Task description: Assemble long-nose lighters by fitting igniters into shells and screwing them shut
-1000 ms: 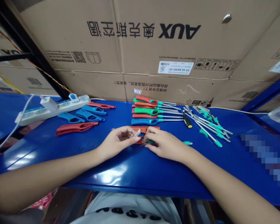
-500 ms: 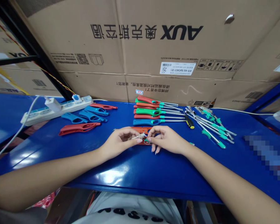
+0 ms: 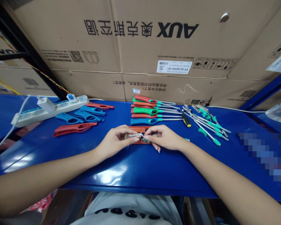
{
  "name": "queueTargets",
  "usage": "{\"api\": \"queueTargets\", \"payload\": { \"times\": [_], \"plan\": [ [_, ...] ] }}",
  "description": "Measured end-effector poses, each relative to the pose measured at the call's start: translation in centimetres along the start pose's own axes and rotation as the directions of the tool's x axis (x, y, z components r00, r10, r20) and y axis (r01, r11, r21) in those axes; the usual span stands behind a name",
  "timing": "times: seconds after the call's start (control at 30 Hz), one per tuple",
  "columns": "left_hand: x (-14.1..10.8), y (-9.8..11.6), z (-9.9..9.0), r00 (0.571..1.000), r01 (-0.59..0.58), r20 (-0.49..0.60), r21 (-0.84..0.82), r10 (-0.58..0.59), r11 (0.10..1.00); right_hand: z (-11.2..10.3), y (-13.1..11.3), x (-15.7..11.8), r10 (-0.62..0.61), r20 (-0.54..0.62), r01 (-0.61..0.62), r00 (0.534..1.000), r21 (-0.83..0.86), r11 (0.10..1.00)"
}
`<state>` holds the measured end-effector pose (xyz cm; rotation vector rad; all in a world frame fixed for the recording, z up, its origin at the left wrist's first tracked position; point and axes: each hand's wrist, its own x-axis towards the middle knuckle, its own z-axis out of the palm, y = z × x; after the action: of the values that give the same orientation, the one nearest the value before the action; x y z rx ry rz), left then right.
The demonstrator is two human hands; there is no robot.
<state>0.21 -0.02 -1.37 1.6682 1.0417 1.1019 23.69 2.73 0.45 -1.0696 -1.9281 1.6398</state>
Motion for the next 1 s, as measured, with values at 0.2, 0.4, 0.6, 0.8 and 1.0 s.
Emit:
{"api": "queueTargets", "payload": {
  "times": [0.2,0.4,0.6,0.8,1.0],
  "plan": [
    [0.0,-0.1,-0.1,0.999,-0.021,0.026,0.001,0.021,1.000,0.3,0.2,0.1,-0.014,-0.010,0.014,1.000,0.013,1.000],
    [-0.2,0.3,0.0,0.997,-0.079,0.027,0.081,0.077,0.994,0.5,0.0,0.0,0.006,-0.042,-0.009,0.999,-0.063,0.998],
    [-0.2,0.3,0.0,0.995,-0.093,0.039,0.139,0.089,0.986,0.8,-0.5,-0.1,0.027,-0.046,-0.030,0.999,-0.084,0.996],
    [-0.1,0.7,0.1,0.998,-0.040,0.043,0.110,0.036,0.993,0.6,-0.4,0.0,0.010,-0.043,-0.012,0.999,-0.050,0.999],
    [0.1,0.7,0.0,0.998,0.027,0.058,0.078,-0.032,0.997,-0.1,0.5,0.1,-0.026,0.050,0.027,0.998,-0.013,1.000]
  ]
}}
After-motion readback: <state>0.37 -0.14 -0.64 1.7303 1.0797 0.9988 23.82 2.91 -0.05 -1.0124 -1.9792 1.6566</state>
